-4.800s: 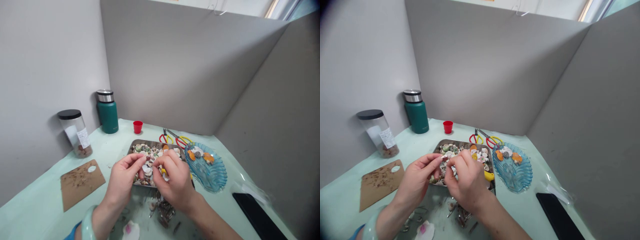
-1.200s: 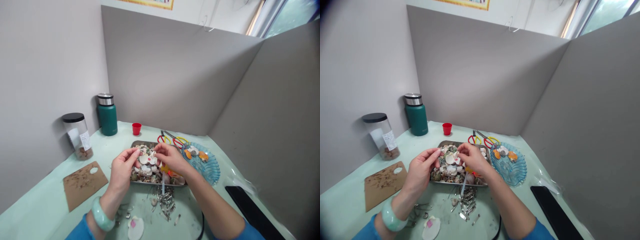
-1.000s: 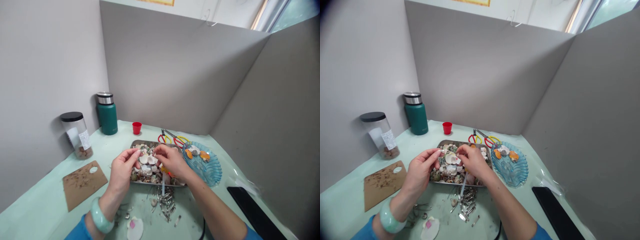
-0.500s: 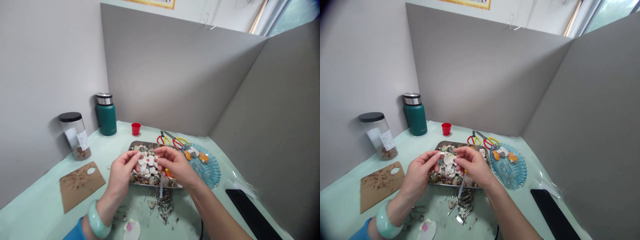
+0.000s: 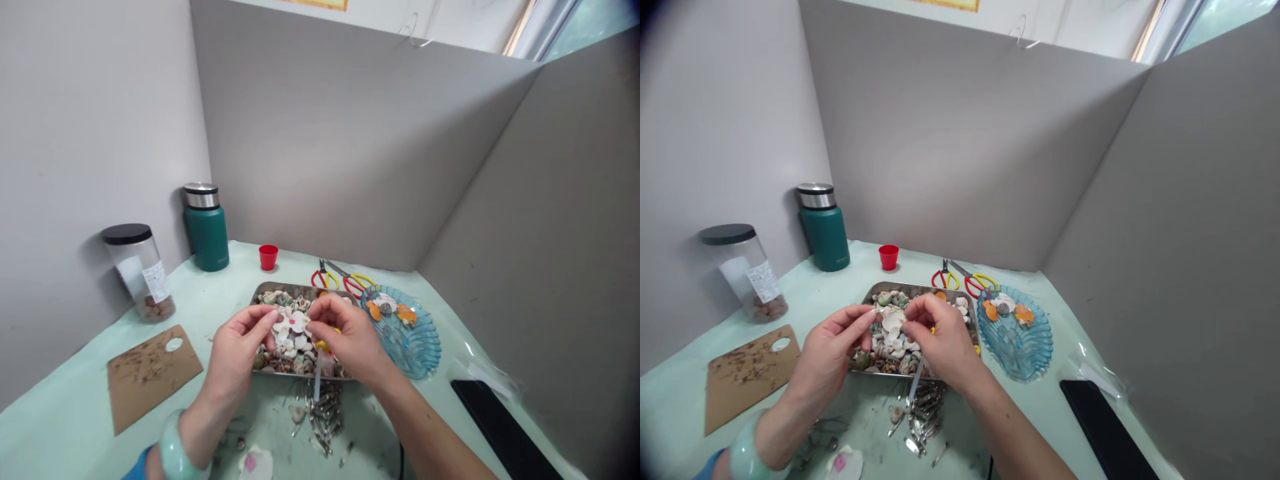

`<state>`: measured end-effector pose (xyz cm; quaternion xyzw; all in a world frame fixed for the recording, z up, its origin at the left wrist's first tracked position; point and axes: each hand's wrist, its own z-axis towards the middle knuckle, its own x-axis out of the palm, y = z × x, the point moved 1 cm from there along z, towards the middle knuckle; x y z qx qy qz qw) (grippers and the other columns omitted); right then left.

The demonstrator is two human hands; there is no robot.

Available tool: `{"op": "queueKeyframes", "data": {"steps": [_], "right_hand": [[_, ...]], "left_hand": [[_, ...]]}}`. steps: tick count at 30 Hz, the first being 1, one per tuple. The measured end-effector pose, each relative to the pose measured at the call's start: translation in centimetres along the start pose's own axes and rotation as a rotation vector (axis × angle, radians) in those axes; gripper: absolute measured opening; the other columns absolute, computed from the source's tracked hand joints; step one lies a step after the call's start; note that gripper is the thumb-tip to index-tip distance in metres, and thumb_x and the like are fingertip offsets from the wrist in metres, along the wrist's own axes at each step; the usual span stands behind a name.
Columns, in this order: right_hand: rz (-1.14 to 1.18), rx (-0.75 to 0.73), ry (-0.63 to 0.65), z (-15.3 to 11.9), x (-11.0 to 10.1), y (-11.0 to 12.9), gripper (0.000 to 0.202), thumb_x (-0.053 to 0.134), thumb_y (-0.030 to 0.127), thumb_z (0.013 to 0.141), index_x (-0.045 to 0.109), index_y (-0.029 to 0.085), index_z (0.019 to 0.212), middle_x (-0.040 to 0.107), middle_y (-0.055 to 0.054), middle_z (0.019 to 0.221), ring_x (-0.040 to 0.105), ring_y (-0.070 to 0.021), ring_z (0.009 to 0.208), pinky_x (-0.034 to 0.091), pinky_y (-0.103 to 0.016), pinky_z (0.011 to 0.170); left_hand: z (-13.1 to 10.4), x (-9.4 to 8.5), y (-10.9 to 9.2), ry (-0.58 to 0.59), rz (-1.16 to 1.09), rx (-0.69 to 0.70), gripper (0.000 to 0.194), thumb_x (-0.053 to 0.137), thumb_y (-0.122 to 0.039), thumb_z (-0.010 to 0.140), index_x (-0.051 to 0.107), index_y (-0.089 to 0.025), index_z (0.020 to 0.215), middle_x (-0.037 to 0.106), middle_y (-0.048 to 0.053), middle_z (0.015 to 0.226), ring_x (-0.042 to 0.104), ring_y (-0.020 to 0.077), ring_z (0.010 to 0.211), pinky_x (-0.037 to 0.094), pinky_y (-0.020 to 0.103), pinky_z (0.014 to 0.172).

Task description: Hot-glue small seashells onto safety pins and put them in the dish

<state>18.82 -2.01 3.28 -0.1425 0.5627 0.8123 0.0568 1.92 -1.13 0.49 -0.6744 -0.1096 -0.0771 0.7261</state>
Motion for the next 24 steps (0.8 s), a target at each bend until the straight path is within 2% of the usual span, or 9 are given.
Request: {"op": "queueKeyframes", "data": {"steps": [5, 8, 13, 19, 22, 24], "right_hand": [[-0.081, -0.033, -0.007, -0.1, -0.1, 0.5, 0.005, 0.057, 0.015, 0.077, 0.055, 0.019, 0.079, 0.055, 0.004, 0.067, 0.055, -0.0095, 0.060, 0.043, -0.022, 0.059], [-0.056, -0.004, -0.042, -0.1, 0.1, 0.6, 0.002, 0.056, 0.018, 0.079, 0.058, 0.019, 0.080, 0.057, 0.003, 0.069, 0.055, -0.0089, 0.057, 0.043, -0.021, 0.056], [0.025, 0.100, -0.071, -0.4, 0.6, 0.6, 0.011, 0.058, 0.028, 0.079, 0.062, 0.018, 0.078, 0.054, 0.004, 0.056, 0.052, -0.0090, 0.048, 0.040, -0.021, 0.049], [0.015, 0.143, -0.106, -1.0, 1.6, 1.0, 0.019, 0.059, 0.033, 0.079, 0.059, 0.017, 0.069, 0.050, 0.005, 0.050, 0.047, -0.0086, 0.045, 0.037, -0.020, 0.045], [-0.040, 0.093, -0.169, -1.2, 2.1, 1.2, 0.016, 0.057, 0.031, 0.080, 0.061, 0.017, 0.072, 0.056, 0.002, 0.059, 0.049, -0.0098, 0.049, 0.039, -0.022, 0.048], [-0.122, -0.005, -0.221, -1.4, 2.3, 1.5, 0.013, 0.057, 0.027, 0.080, 0.063, 0.018, 0.073, 0.060, 0.000, 0.066, 0.052, -0.0113, 0.055, 0.040, -0.023, 0.053]], "left_hand": [[-0.3, 0.3, -0.1, 0.014, -0.017, -0.009, 0.021, 0.069, -0.033, 0.070, 0.065, -0.016, 0.083, 0.052, -0.006, 0.042, 0.044, 0.0073, 0.046, 0.037, 0.018, 0.053], [-0.4, 0.4, 0.0, 0.025, -0.050, -0.026, 0.019, 0.069, -0.031, 0.070, 0.065, -0.017, 0.083, 0.052, -0.006, 0.042, 0.044, 0.0068, 0.046, 0.036, 0.017, 0.051], [-0.6, 0.5, 0.1, 0.046, -0.137, -0.082, 0.018, 0.069, -0.029, 0.071, 0.065, -0.016, 0.084, 0.052, -0.005, 0.044, 0.044, 0.0060, 0.046, 0.034, 0.015, 0.049], [-1.0, 0.8, -0.1, 0.057, -0.208, -0.115, 0.018, 0.070, -0.027, 0.069, 0.065, -0.015, 0.083, 0.053, -0.005, 0.045, 0.044, 0.0057, 0.045, 0.034, 0.015, 0.048], [-1.1, 0.9, -0.1, 0.054, -0.256, -0.145, 0.019, 0.071, -0.026, 0.069, 0.065, -0.015, 0.083, 0.053, -0.005, 0.044, 0.044, 0.0060, 0.045, 0.034, 0.016, 0.048], [-1.2, 0.9, 0.0, 0.050, -0.292, -0.163, 0.019, 0.072, -0.026, 0.067, 0.066, -0.015, 0.082, 0.052, -0.005, 0.044, 0.044, 0.0057, 0.045, 0.035, 0.016, 0.048]]}}
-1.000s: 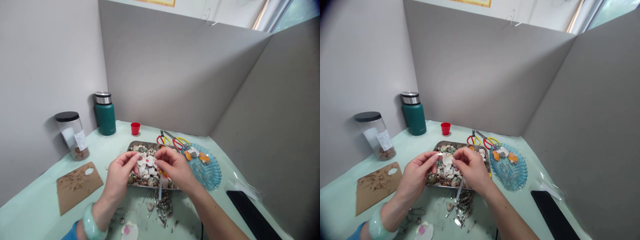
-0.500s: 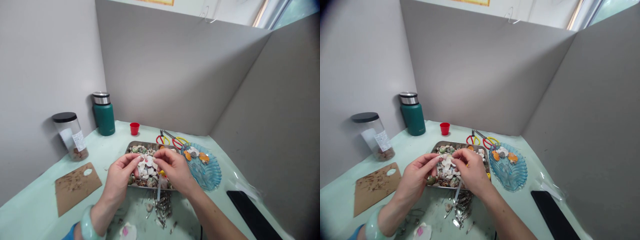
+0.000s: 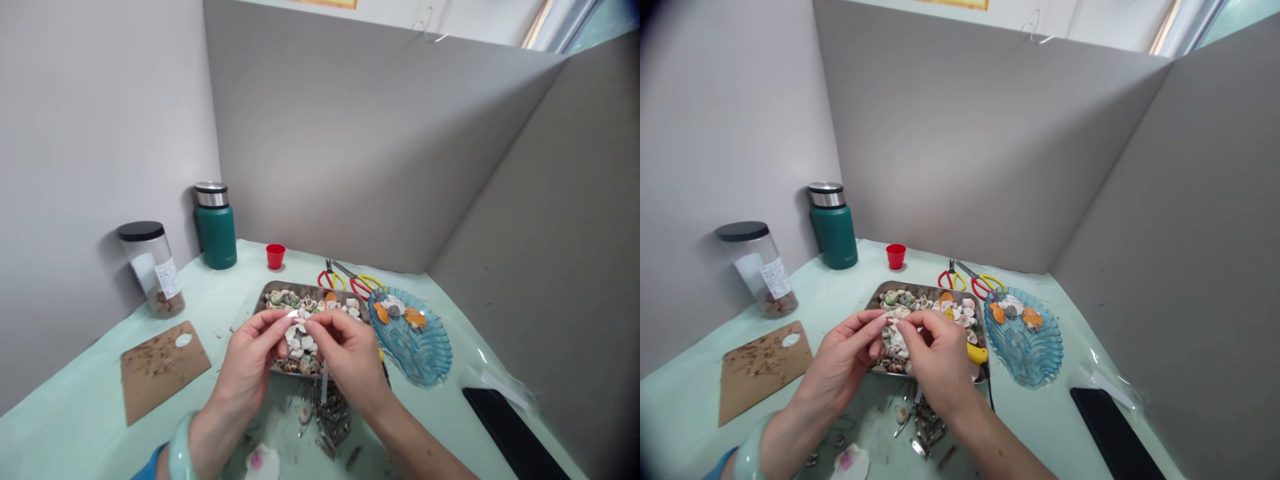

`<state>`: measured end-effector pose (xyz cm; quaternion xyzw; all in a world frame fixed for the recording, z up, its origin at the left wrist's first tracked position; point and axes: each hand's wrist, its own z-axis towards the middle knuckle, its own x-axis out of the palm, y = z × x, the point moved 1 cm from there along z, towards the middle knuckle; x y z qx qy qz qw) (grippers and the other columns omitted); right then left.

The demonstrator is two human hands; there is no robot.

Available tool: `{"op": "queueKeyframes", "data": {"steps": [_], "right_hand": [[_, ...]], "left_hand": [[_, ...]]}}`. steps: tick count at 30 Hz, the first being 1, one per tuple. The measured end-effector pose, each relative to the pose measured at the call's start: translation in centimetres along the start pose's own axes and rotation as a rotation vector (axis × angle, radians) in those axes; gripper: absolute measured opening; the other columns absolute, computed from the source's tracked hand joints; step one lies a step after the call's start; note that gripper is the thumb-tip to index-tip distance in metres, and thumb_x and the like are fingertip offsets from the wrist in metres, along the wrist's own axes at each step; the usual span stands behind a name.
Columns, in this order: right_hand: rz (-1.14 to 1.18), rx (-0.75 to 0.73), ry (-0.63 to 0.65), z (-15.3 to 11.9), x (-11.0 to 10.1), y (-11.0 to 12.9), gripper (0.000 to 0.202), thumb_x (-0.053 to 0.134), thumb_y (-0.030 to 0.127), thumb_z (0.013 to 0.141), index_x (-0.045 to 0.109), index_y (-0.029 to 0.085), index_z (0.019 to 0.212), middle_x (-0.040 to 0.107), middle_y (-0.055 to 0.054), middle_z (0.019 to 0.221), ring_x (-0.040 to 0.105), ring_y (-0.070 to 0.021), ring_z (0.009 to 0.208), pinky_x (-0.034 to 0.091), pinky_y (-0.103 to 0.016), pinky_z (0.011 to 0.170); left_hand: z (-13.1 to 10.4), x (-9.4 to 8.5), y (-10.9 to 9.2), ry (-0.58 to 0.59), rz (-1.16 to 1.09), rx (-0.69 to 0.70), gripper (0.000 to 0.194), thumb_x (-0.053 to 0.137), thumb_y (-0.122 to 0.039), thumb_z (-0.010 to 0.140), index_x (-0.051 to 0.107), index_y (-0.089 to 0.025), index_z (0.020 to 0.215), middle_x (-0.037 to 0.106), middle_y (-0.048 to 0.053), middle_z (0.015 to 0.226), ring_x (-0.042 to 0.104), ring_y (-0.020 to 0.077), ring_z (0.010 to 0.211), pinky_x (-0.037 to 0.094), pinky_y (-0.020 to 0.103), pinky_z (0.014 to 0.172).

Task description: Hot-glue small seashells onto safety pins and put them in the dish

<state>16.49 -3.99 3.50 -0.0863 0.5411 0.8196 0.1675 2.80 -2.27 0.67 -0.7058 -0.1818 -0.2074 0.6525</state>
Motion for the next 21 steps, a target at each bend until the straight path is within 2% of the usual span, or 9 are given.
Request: {"op": "queueKeyframes", "data": {"steps": [3, 6, 16, 21], "right_hand": [[-0.092, -0.184, -0.066, -0.5, 0.2, 0.5, 0.013, 0.057, 0.021, 0.081, 0.063, 0.017, 0.070, 0.061, -0.001, 0.068, 0.052, -0.0122, 0.060, 0.039, -0.024, 0.057], [-0.138, -0.280, -0.096, -0.9, 0.5, 0.6, 0.012, 0.055, 0.018, 0.082, 0.061, 0.016, 0.072, 0.059, -0.002, 0.068, 0.050, -0.0118, 0.060, 0.037, -0.024, 0.056], [-0.237, -0.324, -0.154, -1.2, 1.0, -0.1, 0.014, 0.053, 0.016, 0.083, 0.059, 0.016, 0.071, 0.056, -0.002, 0.065, 0.049, -0.0115, 0.056, 0.035, -0.024, 0.053], [-0.260, -0.314, -0.184, -1.3, 1.0, 0.0, 0.015, 0.054, 0.017, 0.082, 0.059, 0.017, 0.069, 0.057, -0.002, 0.063, 0.048, -0.0111, 0.054, 0.035, -0.024, 0.052]], "left_hand": [[-0.1, 0.1, 0.1, -0.005, -0.029, -0.017, 0.021, 0.073, -0.025, 0.066, 0.066, -0.014, 0.081, 0.053, -0.005, 0.046, 0.043, 0.0050, 0.044, 0.034, 0.015, 0.048], [-0.2, 0.2, 0.2, -0.007, -0.035, -0.015, 0.021, 0.074, -0.024, 0.065, 0.066, -0.013, 0.081, 0.054, -0.005, 0.051, 0.043, 0.0046, 0.045, 0.034, 0.016, 0.047], [-0.2, 0.5, 0.3, 0.003, -0.021, -0.012, 0.021, 0.074, -0.024, 0.065, 0.066, -0.013, 0.081, 0.052, -0.005, 0.048, 0.043, 0.0048, 0.045, 0.035, 0.016, 0.047], [-0.3, 0.5, 0.2, -0.004, 0.028, 0.033, 0.020, 0.074, -0.024, 0.064, 0.066, -0.013, 0.078, 0.054, -0.005, 0.049, 0.044, 0.0052, 0.045, 0.036, 0.016, 0.048]]}}
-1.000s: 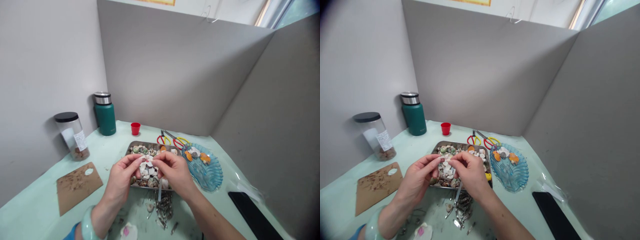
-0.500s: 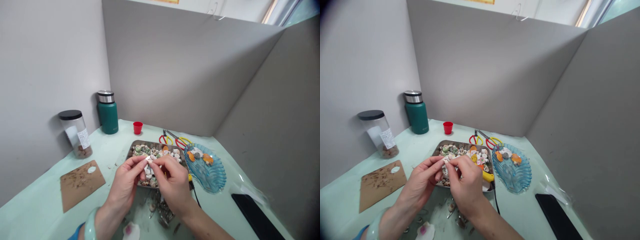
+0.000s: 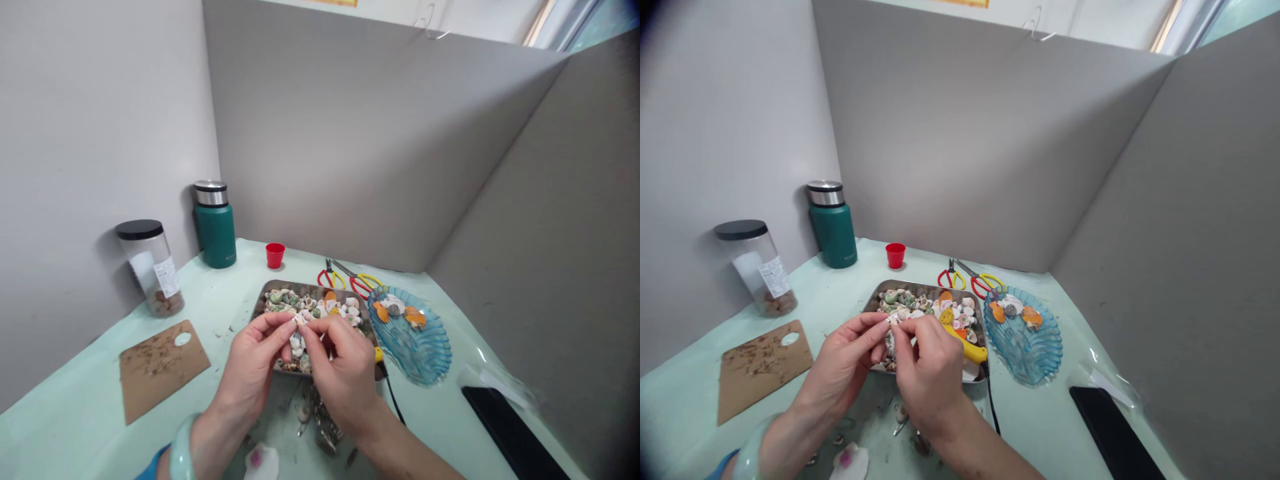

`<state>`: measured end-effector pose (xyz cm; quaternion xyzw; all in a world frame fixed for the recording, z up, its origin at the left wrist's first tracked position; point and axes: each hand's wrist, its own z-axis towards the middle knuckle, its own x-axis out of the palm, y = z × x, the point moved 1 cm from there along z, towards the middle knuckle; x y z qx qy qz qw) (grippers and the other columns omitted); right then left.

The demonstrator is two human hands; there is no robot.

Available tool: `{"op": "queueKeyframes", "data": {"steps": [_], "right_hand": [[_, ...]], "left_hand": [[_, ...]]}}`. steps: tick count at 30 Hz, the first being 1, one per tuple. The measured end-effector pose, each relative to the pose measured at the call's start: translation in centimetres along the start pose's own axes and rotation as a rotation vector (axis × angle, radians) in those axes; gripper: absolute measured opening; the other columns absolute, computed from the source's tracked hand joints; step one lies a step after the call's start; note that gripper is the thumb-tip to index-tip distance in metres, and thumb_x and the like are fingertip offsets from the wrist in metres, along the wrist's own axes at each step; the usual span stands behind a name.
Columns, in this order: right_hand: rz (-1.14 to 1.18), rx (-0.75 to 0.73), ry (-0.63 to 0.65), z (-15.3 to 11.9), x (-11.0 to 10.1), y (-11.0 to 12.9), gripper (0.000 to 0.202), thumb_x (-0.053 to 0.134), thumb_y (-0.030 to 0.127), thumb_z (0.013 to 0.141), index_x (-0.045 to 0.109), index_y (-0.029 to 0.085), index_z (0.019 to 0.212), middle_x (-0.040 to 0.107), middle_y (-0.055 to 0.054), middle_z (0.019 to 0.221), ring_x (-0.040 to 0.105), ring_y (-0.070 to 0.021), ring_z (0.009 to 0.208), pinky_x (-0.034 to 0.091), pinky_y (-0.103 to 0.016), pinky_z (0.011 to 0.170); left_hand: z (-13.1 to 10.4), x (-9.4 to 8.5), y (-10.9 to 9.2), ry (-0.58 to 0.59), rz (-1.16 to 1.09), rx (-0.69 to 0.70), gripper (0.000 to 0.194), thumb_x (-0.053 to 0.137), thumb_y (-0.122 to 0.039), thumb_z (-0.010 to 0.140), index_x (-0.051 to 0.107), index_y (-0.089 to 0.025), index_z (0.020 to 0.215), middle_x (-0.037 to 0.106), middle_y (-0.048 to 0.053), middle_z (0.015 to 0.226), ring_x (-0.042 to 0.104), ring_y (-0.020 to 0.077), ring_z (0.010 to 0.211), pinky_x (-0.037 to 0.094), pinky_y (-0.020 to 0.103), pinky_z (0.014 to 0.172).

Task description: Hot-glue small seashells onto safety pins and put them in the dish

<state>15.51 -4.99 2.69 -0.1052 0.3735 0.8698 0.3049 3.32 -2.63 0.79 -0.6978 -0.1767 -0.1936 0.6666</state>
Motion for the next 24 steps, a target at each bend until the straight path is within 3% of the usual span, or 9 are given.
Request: {"op": "queueKeyframes", "data": {"steps": [12, 24], "right_hand": [[0.080, 0.174, 0.025, 0.05, -0.11, 0.24, 0.014, 0.056, 0.018, 0.080, 0.060, 0.017, 0.067, 0.059, 0.001, 0.060, 0.049, -0.0104, 0.052, 0.038, -0.023, 0.052], [0.037, 0.114, 0.001, 0.04, 0.03, 0.01, 0.013, 0.056, 0.017, 0.080, 0.062, 0.017, 0.068, 0.060, 0.000, 0.062, 0.051, -0.0113, 0.055, 0.037, -0.024, 0.053]], "left_hand": [[-0.21, 0.02, -0.36, -0.031, 0.163, 0.122, 0.015, 0.073, -0.024, 0.064, 0.067, -0.015, 0.074, 0.057, -0.004, 0.053, 0.046, 0.0060, 0.043, 0.036, 0.018, 0.046], [-0.17, 0.01, -0.35, -0.012, 0.112, 0.073, 0.020, 0.072, -0.027, 0.065, 0.068, -0.013, 0.079, 0.054, -0.004, 0.047, 0.044, 0.0067, 0.044, 0.034, 0.017, 0.045]]}}
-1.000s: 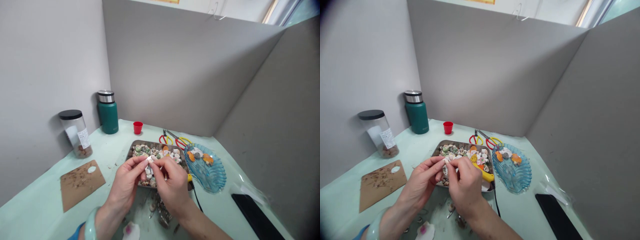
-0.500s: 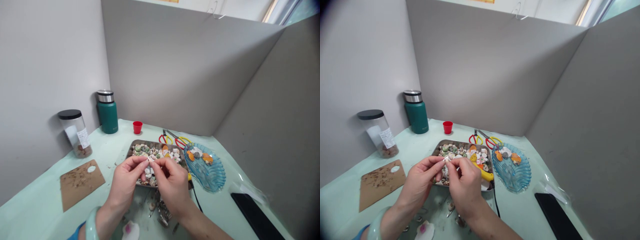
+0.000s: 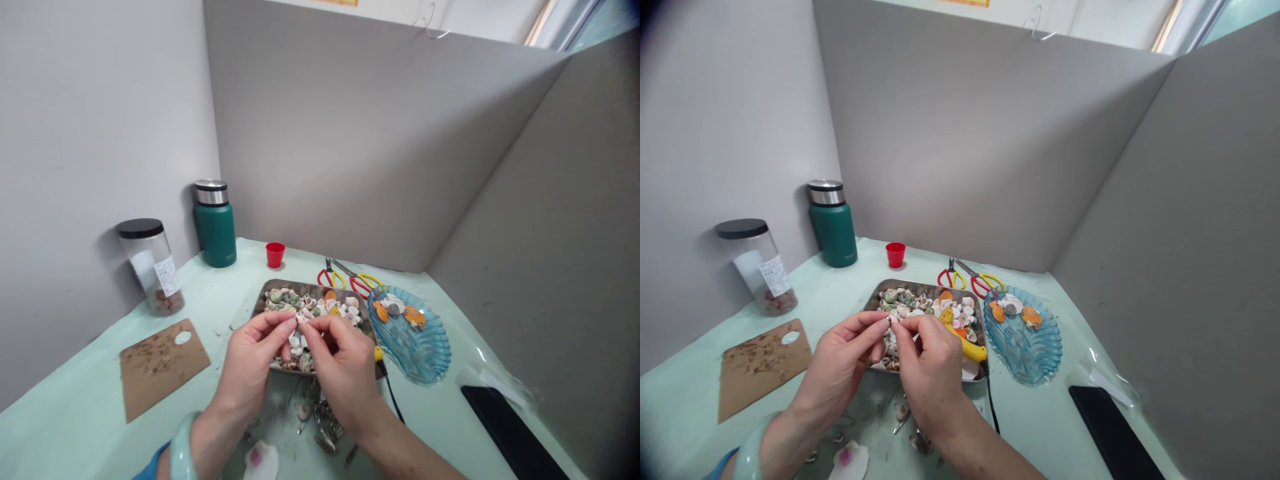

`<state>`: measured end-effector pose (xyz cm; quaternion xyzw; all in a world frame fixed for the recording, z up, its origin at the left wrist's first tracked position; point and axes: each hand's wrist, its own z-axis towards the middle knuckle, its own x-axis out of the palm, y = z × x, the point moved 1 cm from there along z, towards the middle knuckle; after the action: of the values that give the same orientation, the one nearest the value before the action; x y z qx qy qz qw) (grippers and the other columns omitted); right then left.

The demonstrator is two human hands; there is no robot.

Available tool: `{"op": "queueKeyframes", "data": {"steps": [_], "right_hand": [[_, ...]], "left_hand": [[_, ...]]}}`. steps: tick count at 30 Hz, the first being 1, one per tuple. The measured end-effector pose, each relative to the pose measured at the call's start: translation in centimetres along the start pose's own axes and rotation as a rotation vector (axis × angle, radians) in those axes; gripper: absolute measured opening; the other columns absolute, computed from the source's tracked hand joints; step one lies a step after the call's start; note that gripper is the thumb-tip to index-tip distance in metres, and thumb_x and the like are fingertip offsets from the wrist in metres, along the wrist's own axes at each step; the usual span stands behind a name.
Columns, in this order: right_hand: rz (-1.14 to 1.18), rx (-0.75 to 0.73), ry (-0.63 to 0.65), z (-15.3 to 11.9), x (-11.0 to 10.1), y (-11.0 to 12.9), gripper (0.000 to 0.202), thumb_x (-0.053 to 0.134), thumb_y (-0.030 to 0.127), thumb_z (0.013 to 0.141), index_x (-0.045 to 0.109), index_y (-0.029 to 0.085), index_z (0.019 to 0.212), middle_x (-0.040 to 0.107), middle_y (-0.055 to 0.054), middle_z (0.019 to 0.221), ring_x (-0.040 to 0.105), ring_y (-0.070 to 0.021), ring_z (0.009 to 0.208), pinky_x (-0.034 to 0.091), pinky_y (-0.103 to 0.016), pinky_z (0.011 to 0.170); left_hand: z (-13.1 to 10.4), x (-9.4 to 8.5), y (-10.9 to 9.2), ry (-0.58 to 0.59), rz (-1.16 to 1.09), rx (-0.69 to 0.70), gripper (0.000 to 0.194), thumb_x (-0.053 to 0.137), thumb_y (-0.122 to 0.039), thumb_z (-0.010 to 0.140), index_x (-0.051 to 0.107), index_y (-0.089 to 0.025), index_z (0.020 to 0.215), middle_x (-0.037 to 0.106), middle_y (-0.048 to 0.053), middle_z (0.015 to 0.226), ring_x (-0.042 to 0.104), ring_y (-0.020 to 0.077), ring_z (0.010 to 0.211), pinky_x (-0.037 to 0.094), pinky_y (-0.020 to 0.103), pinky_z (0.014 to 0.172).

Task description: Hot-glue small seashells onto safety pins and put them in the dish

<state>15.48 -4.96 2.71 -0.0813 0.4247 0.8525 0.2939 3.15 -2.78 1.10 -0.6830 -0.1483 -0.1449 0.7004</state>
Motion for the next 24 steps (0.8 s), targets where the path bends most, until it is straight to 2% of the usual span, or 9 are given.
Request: {"op": "queueKeyframes", "data": {"steps": [5, 20, 24], "right_hand": [[0.009, -0.004, 0.012, 0.02, -0.04, 0.14, 0.013, 0.055, 0.016, 0.080, 0.061, 0.017, 0.068, 0.059, 0.000, 0.062, 0.050, -0.0111, 0.054, 0.036, -0.024, 0.053], [-0.123, -0.178, 0.019, -0.51, 0.28, -0.18, 0.015, 0.053, 0.017, 0.084, 0.060, 0.016, 0.071, 0.060, -0.004, 0.066, 0.054, -0.0134, 0.060, 0.037, -0.024, 0.057], [-0.128, -0.198, -0.028, -0.57, 0.38, -0.19, 0.016, 0.053, 0.018, 0.083, 0.060, 0.015, 0.069, 0.059, -0.003, 0.062, 0.052, -0.0119, 0.055, 0.036, -0.023, 0.054]], "left_hand": [[0.04, -0.05, 0.18, 0.016, -0.029, -0.023, 0.021, 0.072, -0.026, 0.066, 0.068, -0.013, 0.081, 0.055, -0.003, 0.050, 0.045, 0.0062, 0.046, 0.035, 0.017, 0.047], [-0.31, -0.02, 0.24, 0.036, -0.062, -0.026, 0.019, 0.070, -0.028, 0.069, 0.065, -0.014, 0.081, 0.055, -0.003, 0.052, 0.045, 0.0065, 0.048, 0.036, 0.018, 0.050], [-0.28, 0.03, 0.30, 0.029, -0.062, -0.028, 0.019, 0.070, -0.028, 0.070, 0.065, -0.014, 0.081, 0.053, -0.005, 0.047, 0.044, 0.0061, 0.046, 0.035, 0.017, 0.049]]}}
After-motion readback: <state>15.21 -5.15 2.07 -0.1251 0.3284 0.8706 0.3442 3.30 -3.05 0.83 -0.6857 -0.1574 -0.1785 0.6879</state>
